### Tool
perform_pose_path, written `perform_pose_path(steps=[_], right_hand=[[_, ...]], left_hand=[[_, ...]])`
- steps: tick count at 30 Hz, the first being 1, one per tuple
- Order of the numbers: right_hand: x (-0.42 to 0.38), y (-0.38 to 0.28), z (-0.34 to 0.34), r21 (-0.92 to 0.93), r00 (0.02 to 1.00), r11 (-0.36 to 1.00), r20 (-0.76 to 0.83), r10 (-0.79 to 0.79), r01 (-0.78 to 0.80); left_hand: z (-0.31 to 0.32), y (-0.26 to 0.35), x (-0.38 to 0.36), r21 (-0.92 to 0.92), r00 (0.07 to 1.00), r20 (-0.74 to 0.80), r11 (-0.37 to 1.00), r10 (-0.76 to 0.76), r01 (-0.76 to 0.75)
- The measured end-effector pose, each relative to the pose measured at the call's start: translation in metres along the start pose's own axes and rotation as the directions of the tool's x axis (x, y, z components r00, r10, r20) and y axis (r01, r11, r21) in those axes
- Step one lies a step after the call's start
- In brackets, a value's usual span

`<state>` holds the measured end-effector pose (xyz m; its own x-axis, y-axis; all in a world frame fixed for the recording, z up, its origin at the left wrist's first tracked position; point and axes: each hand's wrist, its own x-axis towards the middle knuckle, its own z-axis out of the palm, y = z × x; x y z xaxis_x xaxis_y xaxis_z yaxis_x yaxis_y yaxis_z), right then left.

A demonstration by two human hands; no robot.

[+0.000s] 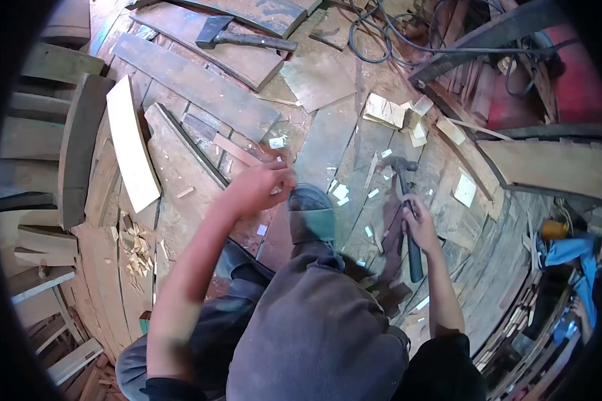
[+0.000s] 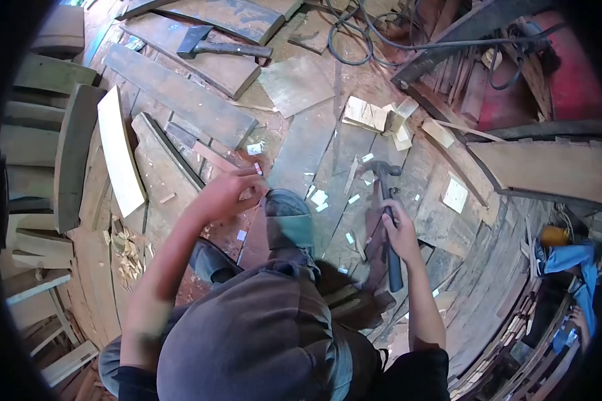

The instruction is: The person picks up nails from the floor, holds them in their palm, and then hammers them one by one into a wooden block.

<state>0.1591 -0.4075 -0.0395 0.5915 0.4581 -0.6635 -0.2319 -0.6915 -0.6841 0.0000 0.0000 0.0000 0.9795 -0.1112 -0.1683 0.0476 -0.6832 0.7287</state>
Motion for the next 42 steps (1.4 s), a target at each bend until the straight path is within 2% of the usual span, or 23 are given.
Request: perform_pose_path(steps=[1, 3, 5, 6, 7, 8, 9, 10, 13, 14, 15, 17, 18, 19, 21, 23, 26, 29, 30, 33, 36, 42], right_hand=[[-0.001, -0.004, -0.01, 0.077, 0.988, 0.996, 0.143, -0.055, 0.044], [0.017, -0.017, 0.001, 0.228, 0.951, 0.954, 0.192, -0.242, 0.197], [0.005, -0.062, 0.028, 0.269, 0.924, 0.89, 0.001, -0.382, 0.368], [0.006, -0.063, 0.037, 0.16, 0.921, 0.909, -0.115, -0.371, 0.386], [0.011, -0.066, 0.036, -0.085, 0.861, 0.877, -0.165, -0.481, 0.473], [0.02, -0.072, 0.033, -0.329, 0.786, 0.79, -0.182, -0.591, 0.518], [0.028, -0.077, 0.03, -0.554, 0.701, 0.654, -0.166, -0.693, 0.516], [0.033, -0.078, 0.025, -0.726, 0.687, 0.566, -0.179, -0.704, 0.39], [0.056, -0.105, 0.016, -0.621, 0.42, 0.475, -0.246, -0.873, 0.624], [0.076, -0.083, 0.012, -0.185, 0.695, 0.765, -0.328, -0.64, 0.617], [0.078, -0.089, 0.01, -0.256, 0.719, 0.793, -0.335, -0.609, 0.552], [0.079, -0.111, 0.025, -0.213, 0.664, 0.79, -0.443, -0.602, 0.574], [0.078, -0.127, 0.039, -0.146, 0.678, 0.798, -0.454, -0.579, 0.584], [0.072, -0.148, 0.043, -0.15, 0.826, 0.882, -0.311, -0.47, 0.446], [0.075, -0.175, 0.063, -0.25, 0.901, 0.904, -0.182, -0.395, 0.346], [0.093, -0.167, 0.082, -0.292, 0.901, 0.871, -0.06, -0.429, 0.395], [0.096, -0.174, 0.109, -0.12, 0.911, 0.903, 0.052, -0.408, 0.412], [0.107, -0.175, 0.123, -0.079, 0.899, 0.899, 0.119, -0.422, 0.432], [0.11, -0.177, 0.127, -0.052, 0.914, 0.921, 0.158, -0.374, 0.386], [0.124, -0.181, 0.136, -0.204, 0.885, 0.862, 0.141, -0.443, 0.464], [0.125, -0.2, 0.14, -0.183, 0.911, 0.901, 0.202, -0.358, 0.394], [0.149, -0.194, 0.164, -0.307, 0.873, 0.817, 0.183, -0.452, 0.488]], left_hand=[[0.008, 0.003, 0.005, -0.038, 1.0, 0.012, 0.999, 0.0, 0.0], [0.018, -0.004, 0.014, -0.073, 1.0, -0.015, 0.997, -0.005, 0.003], [0.042, -0.005, 0.013, -0.171, 0.995, -0.097, 0.985, -0.002, -0.015], [0.049, -0.004, 0.012, -0.205, 0.992, -0.128, 0.978, 0.002, -0.028], [0.054, -0.003, 0.009, -0.233, 0.987, -0.158, 0.971, 0.006, -0.043], [0.058, -0.001, 0.006, -0.262, 0.982, -0.188, 0.963, 0.01, -0.06], [0.06, 0.003, -0.001, -0.312, 0.98, -0.195, 0.95, -0.034, -0.029], [0.058, 0.008, -0.008, -0.362, 0.977, -0.199, 0.932, -0.076, -0.001], [0.056, 0.005, -0.016, -0.44, 0.96, -0.241, 0.898, -0.142, 0.022], [0.053, 0.001, -0.017, -0.451, 0.954, -0.257, 0.892, -0.152, 0.02], [0.048, 0.0, -0.017, -0.438, 0.948, -0.261, 0.897, -0.183, 0.053], [0.035, 0.002, -0.018, -0.419, 0.93, -0.268, 0.9, -0.253, 0.124], [0.031, 0.003, -0.018, -0.467, 0.916, -0.271, 0.873, -0.295, 0.143], [0.03, 0.001, -0.018, -0.489, 0.903, -0.302, 0.863, -0.305, 0.128], [0.03, -0.005, -0.017, -0.535, 0.874, -0.363, 0.84, -0.322, 0.087], [0.029, -0.01, -0.017, -0.557, 0.878, -0.359, 0.827, -0.317, 0.071], [0.023, -0.01, -0.023, -0.536, 0.868, -0.372, 0.84, -0.328, 0.087], [0.024, -0.015, -0.025, -0.532, 0.866, -0.377, 0.842, -0.328, 0.088], [0.024, -0.016, -0.025, -0.537, 0.866, -0.379, 0.84, -0.326, 0.081], [0.024, -0.017, -0.025, -0.538, 0.863, -0.39, 0.84, -0.321, 0.069], [0.026, -0.014, -0.024, -0.546, 0.854, -0.398, 0.834, -0.335, 0.074], [0.025, -0.016, -0.023, -0.577, 0.859, -0.372, 0.812, -0.353, 0.084]])
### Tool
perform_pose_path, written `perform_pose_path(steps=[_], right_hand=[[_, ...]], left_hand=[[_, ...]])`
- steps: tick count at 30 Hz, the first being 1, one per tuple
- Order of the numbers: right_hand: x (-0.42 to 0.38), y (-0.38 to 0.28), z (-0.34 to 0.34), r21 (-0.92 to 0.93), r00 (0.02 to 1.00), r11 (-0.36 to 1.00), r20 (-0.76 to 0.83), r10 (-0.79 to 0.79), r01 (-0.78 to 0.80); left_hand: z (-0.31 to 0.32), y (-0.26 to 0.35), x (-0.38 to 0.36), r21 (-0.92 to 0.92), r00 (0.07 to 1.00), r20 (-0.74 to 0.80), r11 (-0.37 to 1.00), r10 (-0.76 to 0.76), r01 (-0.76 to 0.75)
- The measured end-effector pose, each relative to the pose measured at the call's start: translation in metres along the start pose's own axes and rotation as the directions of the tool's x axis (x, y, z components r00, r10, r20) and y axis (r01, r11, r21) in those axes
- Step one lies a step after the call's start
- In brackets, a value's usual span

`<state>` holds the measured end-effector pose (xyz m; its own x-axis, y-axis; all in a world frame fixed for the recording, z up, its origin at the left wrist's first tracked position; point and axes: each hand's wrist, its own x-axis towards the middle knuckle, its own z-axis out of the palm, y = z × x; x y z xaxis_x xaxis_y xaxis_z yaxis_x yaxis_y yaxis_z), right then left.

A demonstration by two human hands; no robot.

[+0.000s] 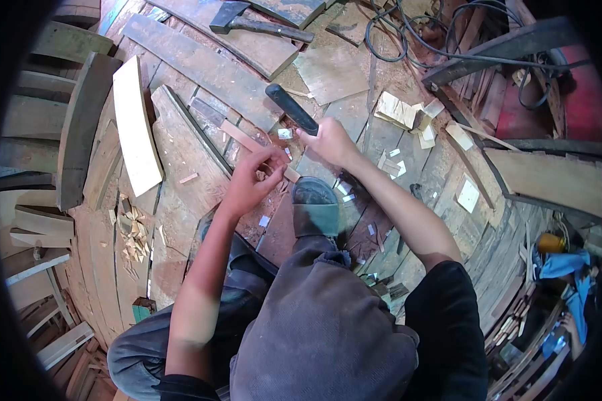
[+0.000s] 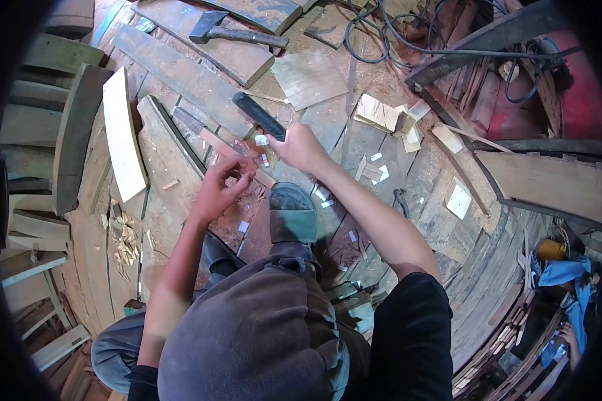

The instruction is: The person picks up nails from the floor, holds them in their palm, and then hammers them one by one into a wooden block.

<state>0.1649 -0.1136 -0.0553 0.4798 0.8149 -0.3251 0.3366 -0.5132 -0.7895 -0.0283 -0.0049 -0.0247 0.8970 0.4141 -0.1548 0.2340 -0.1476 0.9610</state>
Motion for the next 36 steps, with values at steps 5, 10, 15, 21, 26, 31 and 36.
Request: perform_pose_path(steps=[5, 10, 15, 21, 26, 31, 36], right_hand=[[-0.034, -0.007, -0.018, 0.187, 0.983, 0.982, -0.181, -0.002, 0.037], [-0.071, 0.025, -0.036, 0.373, 0.958, 0.926, -0.284, 0.049, 0.063], [-0.108, 0.048, -0.045, 0.625, 0.878, 0.778, -0.404, 0.258, 0.059], [-0.163, 0.09, -0.06, 0.801, 0.863, 0.526, -0.454, 0.224, 0.284], [-0.181, 0.097, -0.058, 0.748, 0.802, 0.621, -0.51, 0.312, 0.235], [-0.189, 0.106, -0.063, 0.761, 0.748, 0.539, -0.582, 0.32, 0.362], [-0.214, 0.126, -0.066, 0.773, 0.71, 0.44, -0.615, 0.343, 0.457]], left_hand=[[0.002, -0.007, 0.001, -0.008, 1.0, 0.019, 1.0, -0.012, 0.013], [0.004, -0.009, -0.001, -0.006, 1.0, 0.005, 1.0, -0.018, 0.018], [0.002, -0.004, -0.002, 0.017, 0.999, 0.044, 1.0, -0.025, 0.024], [0.029, 0.001, 0.0, 0.293, 0.978, 0.184, 0.944, 0.102, -0.153], [0.103, -0.021, 0.028, 0.593, 0.891, 0.303, 0.665, 0.338, -0.454], [0.134, -0.043, 0.057, 0.726, 0.877, 0.444, 0.499, 0.185, -0.473], [0.14, -0.053, 0.058, 0.747, 0.842, 0.489, 0.39, 0.227, -0.539]])
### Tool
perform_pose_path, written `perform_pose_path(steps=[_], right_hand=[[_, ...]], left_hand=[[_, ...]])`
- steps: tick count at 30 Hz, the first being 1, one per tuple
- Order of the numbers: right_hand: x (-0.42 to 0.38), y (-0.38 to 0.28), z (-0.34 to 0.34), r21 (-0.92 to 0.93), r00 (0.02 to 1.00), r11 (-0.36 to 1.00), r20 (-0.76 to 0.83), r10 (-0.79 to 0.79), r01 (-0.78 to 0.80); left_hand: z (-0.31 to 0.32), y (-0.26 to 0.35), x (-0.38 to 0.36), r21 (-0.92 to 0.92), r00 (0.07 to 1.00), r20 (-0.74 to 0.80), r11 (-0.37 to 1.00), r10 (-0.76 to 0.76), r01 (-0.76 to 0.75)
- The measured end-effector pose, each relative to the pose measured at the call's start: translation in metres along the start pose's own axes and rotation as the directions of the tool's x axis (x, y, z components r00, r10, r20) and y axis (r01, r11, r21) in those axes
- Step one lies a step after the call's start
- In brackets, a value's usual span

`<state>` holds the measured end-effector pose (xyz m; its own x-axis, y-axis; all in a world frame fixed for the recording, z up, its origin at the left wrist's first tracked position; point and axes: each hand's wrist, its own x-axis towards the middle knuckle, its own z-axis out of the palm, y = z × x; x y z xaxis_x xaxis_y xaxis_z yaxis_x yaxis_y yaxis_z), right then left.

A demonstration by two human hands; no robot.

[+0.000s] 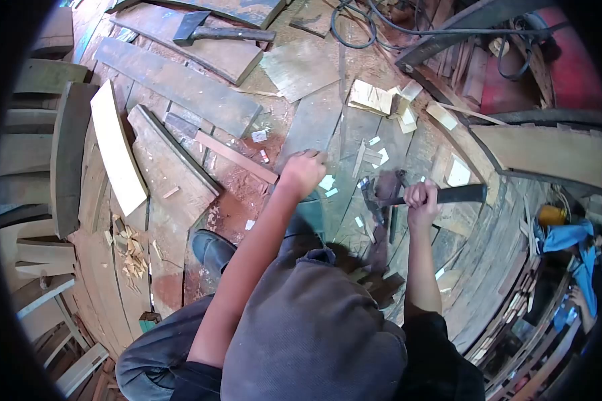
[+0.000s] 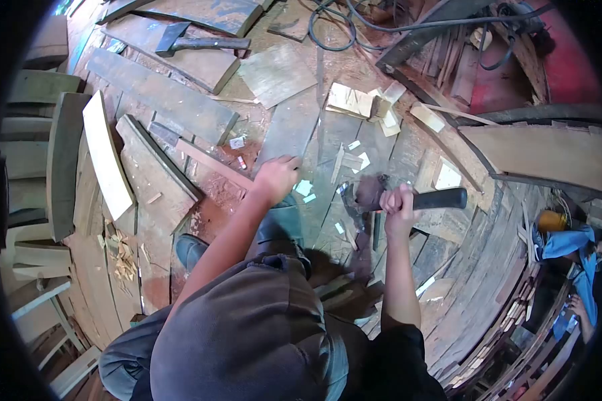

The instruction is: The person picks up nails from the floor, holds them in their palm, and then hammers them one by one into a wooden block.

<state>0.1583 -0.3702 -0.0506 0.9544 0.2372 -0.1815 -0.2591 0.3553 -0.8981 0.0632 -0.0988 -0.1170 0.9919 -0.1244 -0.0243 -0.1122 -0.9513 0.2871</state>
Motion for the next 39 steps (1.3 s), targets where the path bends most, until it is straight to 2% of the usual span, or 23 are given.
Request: perform_pose_path(steps=[3, 6, 9, 13, 17, 18, 19, 21, 22, 25, 26, 29, 30, 31, 33, 36, 39], right_hand=[[-0.02, -0.003, -0.012, 0.035, 1.0, 0.999, -0.023, -0.012, 0.013], [-0.044, -0.007, -0.02, 0.04, 0.993, 0.998, -0.105, -0.047, 0.051], [-0.059, -0.015, -0.032, -0.119, 0.971, 0.982, -0.206, 0.121, -0.148], [-0.058, -0.017, -0.041, -0.201, 0.904, 0.919, -0.341, 0.259, -0.339], [-0.042, -0.003, -0.073, -0.204, 0.873, 0.888, -0.367, 0.321, -0.412], [-0.036, 0.004, -0.084, -0.282, 0.882, 0.883, -0.402, 0.246, -0.375], [-0.03, 0.006, -0.094, -0.507, 0.899, 0.784, -0.412, 0.146, -0.359], [-0.019, 0.009, -0.104, -0.845, 0.933, 0.438, -0.358, -0.039, -0.306], [-0.016, 0.003, -0.1, -0.917, 0.961, 0.32, -0.269, -0.06, -0.236], [-0.006, 0.017, -0.099, -0.948, 0.973, 0.281, -0.194, -0.127, -0.152], [-0.005, 0.021, -0.097, -0.967, 0.963, 0.23, -0.161, -0.217, -0.11], [-0.003, 0.007, -0.041, -0.98, 0.892, -0.047, 0.196, -0.407, 0.194], [-0.004, 0.005, -0.023, -0.97, 0.943, 0.15, 0.139, -0.303, 0.191], [-0.003, 0.01, -0.016, -0.96, 0.981, 0.248, 0.088, -0.173, 0.13], [0.004, 0.023, -0.013, -0.921, 0.914, 0.087, 0.361, -0.184, 0.381], [0.008, 0.039, -0.008, -0.883, 0.872, 0.027, 0.459, -0.17, 0.469], [0.011, 0.051, -0.014, -0.861, 0.852, -0.004, 0.504, -0.142, 0.509]], left_hand=[[0.001, -0.002, -0.002, 0.05, 0.992, -0.093, 0.995, 0.085, -0.081], [0.0, -0.001, 0.001, 0.037, 0.995, -0.053, 0.996, 0.081, -0.079], [-0.005, -0.001, -0.001, -0.025, 0.994, -0.11, 0.999, 0.024, -0.027], [-0.011, 0.0, -0.005, -0.206, 0.979, -0.185, 0.977, -0.091, 0.052], [-0.02, 0.0, -0.01, -0.383, 0.957, -0.238, 0.922, -0.164, 0.063], [-0.02, -0.001, -0.011, -0.423, 0.955, -0.238, 0.904, -0.176, 0.061], [-0.02, -0.002, -0.013, -0.431, 0.951, -0.255, 0.901, -0.176, 0.051], [-0.021, -0.004, -0.015, -0.445, 0.942, -0.285, 0.895, -0.177, 0.034], [-0.023, -0.005, -0.017, -0.478, 0.934, -0.281, 0.876, -0.219, 0.062], [-0.041, -0.005, -0.021, -0.601, 0.913, -0.22, 0.785, -0.343, 0.15], [-0.05, -0.006, -0.022, -0.657, 0.909, -0.167, 0.731, -0.381, 0.185], [-0.057, -0.011, -0.031, -0.753, 0.896, -0.082, 0.616, -0.437, 0.232], [-0.057, -0.013, -0.033, -0.776, 0.894, -0.066, 0.586, -0.443, 0.233], [-0.057, -0.012, -0.037, -0.786, 0.885, -0.062, 0.569, -0.462, 0.242], [-0.059, -0.009, -0.044, -0.806, 0.865, -0.059, 0.535, -0.498, 0.253], [-0.058, -0.003, -0.055, -0.903, 0.83, -0.01, 0.362, -0.557, 0.233], [-0.056, 0.0, -0.072, -0.925, 0.808, 0.041, 0.282, -0.588, 0.252]])
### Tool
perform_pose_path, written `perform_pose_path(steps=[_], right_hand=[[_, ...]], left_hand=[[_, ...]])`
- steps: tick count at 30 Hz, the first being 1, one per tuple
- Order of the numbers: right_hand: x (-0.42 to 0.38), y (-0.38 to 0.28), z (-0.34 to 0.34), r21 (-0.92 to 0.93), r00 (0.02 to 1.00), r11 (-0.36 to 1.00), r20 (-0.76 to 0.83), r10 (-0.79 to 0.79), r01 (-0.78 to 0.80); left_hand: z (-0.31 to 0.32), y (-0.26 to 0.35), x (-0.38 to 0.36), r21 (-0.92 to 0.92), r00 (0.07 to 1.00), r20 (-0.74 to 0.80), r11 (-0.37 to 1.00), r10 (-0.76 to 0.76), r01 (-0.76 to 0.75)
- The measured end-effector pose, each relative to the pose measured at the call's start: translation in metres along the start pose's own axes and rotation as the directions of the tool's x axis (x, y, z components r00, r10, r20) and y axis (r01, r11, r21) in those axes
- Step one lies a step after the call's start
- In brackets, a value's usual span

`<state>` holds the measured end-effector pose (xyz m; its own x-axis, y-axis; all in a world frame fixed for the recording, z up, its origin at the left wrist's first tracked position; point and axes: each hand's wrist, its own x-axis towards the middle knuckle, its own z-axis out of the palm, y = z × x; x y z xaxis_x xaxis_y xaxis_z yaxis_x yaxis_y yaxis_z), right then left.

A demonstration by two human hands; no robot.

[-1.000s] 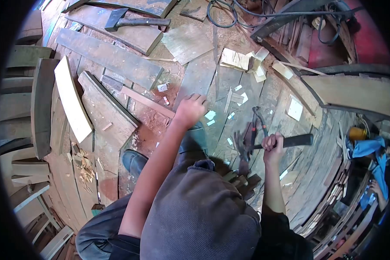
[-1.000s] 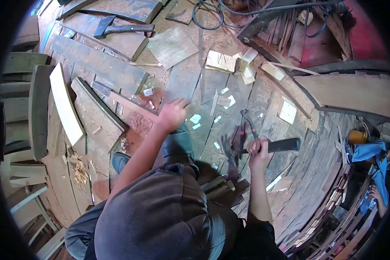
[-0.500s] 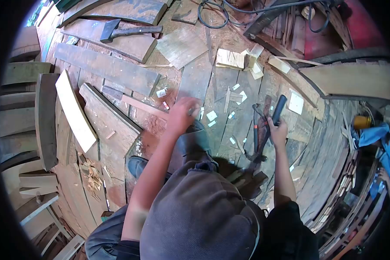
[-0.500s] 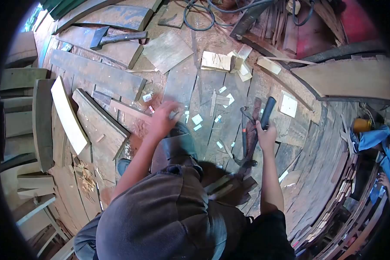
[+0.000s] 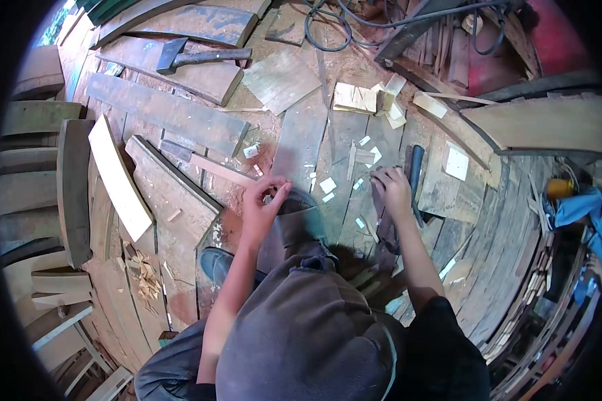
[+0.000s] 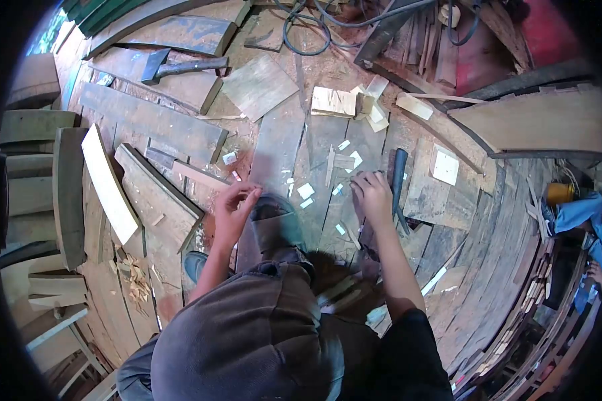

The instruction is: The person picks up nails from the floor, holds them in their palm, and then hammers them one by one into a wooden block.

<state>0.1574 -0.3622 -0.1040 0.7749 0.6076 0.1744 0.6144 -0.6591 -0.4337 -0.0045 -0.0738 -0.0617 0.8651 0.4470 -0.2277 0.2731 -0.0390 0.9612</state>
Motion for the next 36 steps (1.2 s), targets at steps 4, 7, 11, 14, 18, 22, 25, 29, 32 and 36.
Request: perform_pose_path(steps=[4, 7, 11, 14, 18, 22, 25, 29, 32, 36], right_hand=[[0.0, 0.004, 0.005, -0.013, 1.0, 1.0, 0.028, 0.008, -0.008], [0.002, 0.004, 0.01, -0.008, 1.0, 1.0, 0.026, -0.01, 0.01], [0.0, -0.01, 0.012, 0.131, 0.998, 0.991, 0.062, -0.012, 0.004], [-0.015, -0.037, 0.019, 0.259, 0.976, 0.965, 0.191, -0.105, 0.053], [-0.032, -0.057, 0.03, 0.32, 0.949, 0.937, 0.226, -0.222, 0.142], [-0.035, -0.06, 0.034, 0.3, 0.939, 0.931, 0.204, -0.277, 0.209], [-0.035, -0.059, 0.036, 0.261, 0.935, 0.93, 0.176, -0.309, 0.259], [-0.036, -0.062, 0.043, 0.096, 0.945, 0.954, 0.14, -0.296, 0.285], [-0.035, -0.068, 0.048, 0.099, 0.954, 0.958, 0.111, -0.279, 0.269], [-0.031, -0.075, 0.056, 0.085, 0.961, 0.964, 0.092, -0.26, 0.253]], left_hand=[[-0.006, -0.01, -0.019, -0.207, 0.993, -0.062, 0.974, -0.101, 0.086], [-0.011, -0.006, -0.021, -0.254, 0.988, -0.083, 0.962, -0.127, 0.102], [-0.014, -0.003, -0.018, -0.274, 0.987, -0.073, 0.954, -0.146, 0.121], [-0.014, -0.005, -0.018, -0.292, 0.989, -0.067, 0.95, -0.135, 0.11], [-0.014, -0.006, -0.02, -0.281, 0.993, -0.051, 0.955, -0.108, 0.09], [-0.015, -0.002, -0.022, -0.283, 0.991, -0.066, 0.954, -0.12, 0.096], [-0.014, -0.002, -0.022, -0.27, 0.991, -0.059, 0.957, -0.124, 0.103], [-0.01, -0.002, -0.023, -0.28, 0.992, -0.074, 0.957, -0.105, 0.081], [-0.008, -0.002, -0.026, -0.274, 0.991, -0.081, 0.958, -0.108, 0.082], [-0.004, 0.0, -0.026, -0.297, 0.99, -0.065, 0.95, -0.122, 0.098]])
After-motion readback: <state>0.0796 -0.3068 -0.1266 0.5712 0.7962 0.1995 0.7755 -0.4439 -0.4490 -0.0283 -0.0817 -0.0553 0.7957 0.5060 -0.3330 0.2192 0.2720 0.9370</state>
